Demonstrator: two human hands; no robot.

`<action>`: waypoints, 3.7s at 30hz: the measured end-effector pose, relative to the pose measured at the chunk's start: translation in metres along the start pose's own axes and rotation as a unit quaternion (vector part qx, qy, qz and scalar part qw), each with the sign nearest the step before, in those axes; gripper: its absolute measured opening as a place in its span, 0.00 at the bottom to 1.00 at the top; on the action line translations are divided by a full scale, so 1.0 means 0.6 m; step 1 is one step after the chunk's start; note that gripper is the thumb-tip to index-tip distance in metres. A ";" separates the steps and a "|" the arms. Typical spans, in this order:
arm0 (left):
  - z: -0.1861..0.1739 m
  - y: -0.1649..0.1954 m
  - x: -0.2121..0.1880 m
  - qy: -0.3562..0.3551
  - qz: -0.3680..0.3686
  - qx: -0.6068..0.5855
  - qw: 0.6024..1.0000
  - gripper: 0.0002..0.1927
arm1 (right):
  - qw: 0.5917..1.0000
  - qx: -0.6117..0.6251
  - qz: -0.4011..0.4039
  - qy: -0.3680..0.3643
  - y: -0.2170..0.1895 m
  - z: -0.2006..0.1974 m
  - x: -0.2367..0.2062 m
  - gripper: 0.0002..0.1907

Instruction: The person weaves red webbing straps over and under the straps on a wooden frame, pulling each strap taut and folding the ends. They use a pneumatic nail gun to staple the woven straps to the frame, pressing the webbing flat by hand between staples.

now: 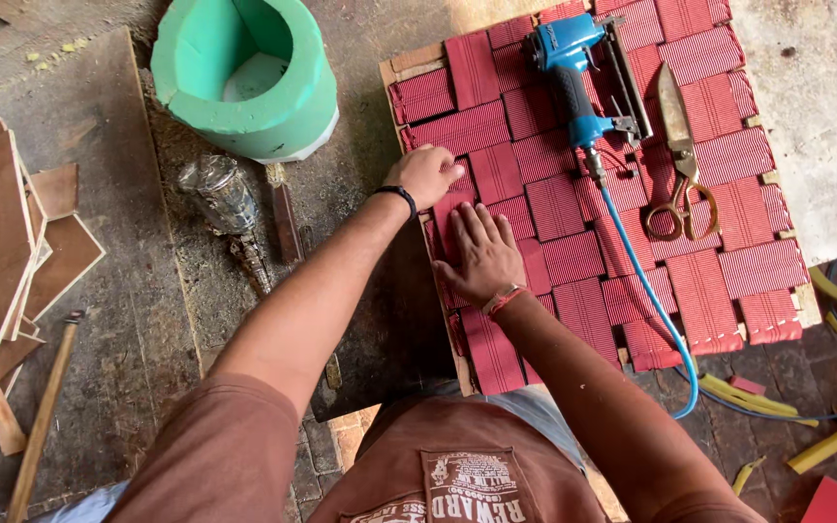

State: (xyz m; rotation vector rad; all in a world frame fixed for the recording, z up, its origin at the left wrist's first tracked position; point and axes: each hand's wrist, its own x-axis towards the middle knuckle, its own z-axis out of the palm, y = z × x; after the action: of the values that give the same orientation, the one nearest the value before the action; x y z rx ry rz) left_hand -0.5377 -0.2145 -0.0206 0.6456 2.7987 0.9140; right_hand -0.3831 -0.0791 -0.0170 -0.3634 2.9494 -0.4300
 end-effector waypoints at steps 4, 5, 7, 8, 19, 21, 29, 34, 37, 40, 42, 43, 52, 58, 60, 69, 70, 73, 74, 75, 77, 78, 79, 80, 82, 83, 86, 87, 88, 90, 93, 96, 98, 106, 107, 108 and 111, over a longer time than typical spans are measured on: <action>0.027 -0.015 0.034 -0.114 -0.082 0.127 0.982 0.10 | 0.996 0.000 0.061 -0.070 -0.007 0.004 0.013 0.46; 0.032 -0.016 0.046 -0.159 -0.094 0.165 0.969 0.10 | 0.993 -0.001 0.080 -0.088 -0.009 0.003 0.020 0.47; 0.038 -0.016 0.069 -0.217 -0.115 0.197 0.949 0.11 | 0.990 -0.011 0.100 -0.101 -0.015 0.003 0.034 0.49; 0.038 -0.015 0.080 -0.228 -0.127 0.192 0.946 0.12 | 0.988 -0.016 0.107 -0.108 -0.017 0.003 0.040 0.50; 0.021 -0.007 0.161 -0.372 -0.217 0.196 0.881 0.22 | 0.979 0.006 0.152 -0.137 -0.023 -0.013 0.094 0.50; 0.027 -0.005 0.164 -0.365 -0.205 0.215 0.882 0.21 | 0.979 0.012 0.155 -0.130 -0.024 -0.015 0.105 0.49; 0.038 -0.005 0.172 -0.315 -0.156 0.262 0.899 0.17 | 0.985 0.122 0.125 0.005 0.003 0.000 0.081 0.30; 0.008 -0.003 0.098 -0.193 -0.070 0.282 0.937 0.11 | 0.896 0.379 0.026 0.228 0.043 0.016 0.066 0.10; -0.016 -0.020 0.085 -0.123 -0.030 0.231 0.965 0.10 | 0.885 0.393 0.013 0.249 0.047 0.019 0.063 0.09; -0.046 -0.047 0.127 -0.062 -0.065 0.203 0.975 0.08 | 0.886 0.388 0.124 0.219 0.040 0.007 0.068 0.10; -0.064 -0.062 0.162 0.051 -0.068 0.179 0.980 0.06 | 0.898 0.369 0.150 0.187 0.032 -0.006 0.090 0.14; -0.070 -0.066 0.178 0.106 -0.068 0.167 0.978 0.05 | 0.913 0.349 0.123 0.172 0.031 -0.014 0.106 0.17; -0.050 -0.100 0.206 0.030 -0.089 0.007 0.996 0.22 | 0.999 0.028 -0.017 0.032 0.031 -0.024 0.301 0.50; -0.017 -0.092 0.200 -0.016 -0.097 0.201 0.975 0.33 | 0.999 0.009 -0.010 -0.046 0.044 -0.032 0.302 0.44; -0.013 -0.081 0.196 -0.007 -0.091 0.195 0.977 0.37 | 0.998 0.052 -0.005 -0.042 0.046 -0.034 0.315 0.43; -0.027 -0.122 0.193 0.076 -0.058 0.060 0.994 0.23 | 0.998 -0.062 0.007 -0.029 0.045 0.007 0.342 0.48; -0.028 -0.128 0.190 0.079 -0.043 0.041 0.995 0.20 | 0.998 -0.061 0.009 -0.033 0.046 0.012 0.343 0.48; -0.013 -0.122 0.140 0.102 -0.125 0.010 0.987 0.16 | 0.999 -0.036 0.000 -0.009 0.056 0.023 0.345 0.46; -0.007 -0.116 0.117 0.127 -0.097 0.019 0.987 0.15 | 1.000 -0.011 -0.009 0.022 0.061 0.025 0.344 0.44; 0.001 -0.108 0.092 0.150 -0.067 0.027 0.986 0.15 | 0.998 0.012 -0.015 0.052 0.066 0.026 0.340 0.42; 0.013 -0.095 0.061 0.183 -0.047 0.016 0.982 0.15 | 0.978 0.113 -0.051 0.169 0.074 0.025 0.327 0.32; 0.016 -0.091 0.051 0.194 -0.053 -0.004 0.979 0.15 | 0.958 0.163 -0.068 0.226 0.076 0.024 0.320 0.28; 0.020 -0.086 0.047 0.207 -0.058 -0.027 0.976 0.15 | 0.957 0.159 -0.049 0.238 0.077 0.023 0.312 0.24; 0.024 -0.083 0.048 0.216 -0.055 -0.012 0.975 0.16 | 0.955 0.155 -0.030 0.251 0.077 0.021 0.306 0.20; 0.027 -0.081 0.052 0.236 -0.053 0.024 0.970 0.18 | 0.950 0.149 -0.009 0.273 0.072 0.016 0.299 0.18; 0.028 -0.082 0.054 0.234 -0.065 0.014 0.970 0.17 | 0.948 0.146 -0.004 0.283 0.068 0.013 0.298 0.20; 0.029 -0.088 0.053 0.238 -0.065 -0.001 0.969 0.18 | 0.952 0.112 0.024 0.284 0.058 0.002 0.301 0.28; 0.030 -0.091 0.049 0.251 -0.049 0.009 0.967 0.18 | 0.955 0.097 0.034 0.279 0.055 -0.002 0.304 0.31; 0.031 -0.094 0.046 0.263 -0.034 0.021 0.964 0.19 | 0.957 0.106 0.053 0.264 0.053 -0.006 0.307 0.30; 0.034 -0.098 0.042 0.266 -0.038 0.019 0.963 0.18 | 0.960 0.123 0.094 0.232 0.049 -0.015 0.317 0.28; 0.035 -0.102 0.042 0.270 -0.050 -0.002 0.962 0.17 | 0.958 0.145 0.153 0.196 0.044 -0.023 0.342 0.28; 0.027 -0.099 0.045 0.253 -0.063 -0.024 0.965 0.17 | 0.944 0.237 0.218 0.070 0.053 -0.023 0.367 0.29; 0.017 -0.092 0.044 0.244 -0.064 -0.030 0.967 0.19 | 0.866 0.444 0.230 0.020 0.072 -0.017 0.368 0.18; -0.012 -0.060 0.038 0.242 -0.083 -0.337 0.906 0.29 | 0.742 0.670 0.005 0.012 0.142 0.009 0.329 0.08; -0.013 -0.063 0.049 0.238 -0.119 -0.329 0.906 0.25 | 0.737 0.675 0.025 0.008 0.137 0.005 0.337 0.09; -0.014 -0.070 0.068 0.234 -0.156 -0.319 0.905 0.21 | 0.731 0.682 0.043 0.003 0.131 -0.002 0.349 0.10; -0.025 -0.105 0.129 0.264 -0.174 -0.272 0.909 0.14 | 0.755 0.644 0.106 0.056 0.115 -0.038 0.395 0.14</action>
State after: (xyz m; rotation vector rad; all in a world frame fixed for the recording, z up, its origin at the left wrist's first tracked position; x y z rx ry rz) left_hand -0.6336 -0.2346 -0.0448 -0.2107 2.6892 1.8906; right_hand -0.6298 -0.0697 -0.0399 0.1928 1.9762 -2.1954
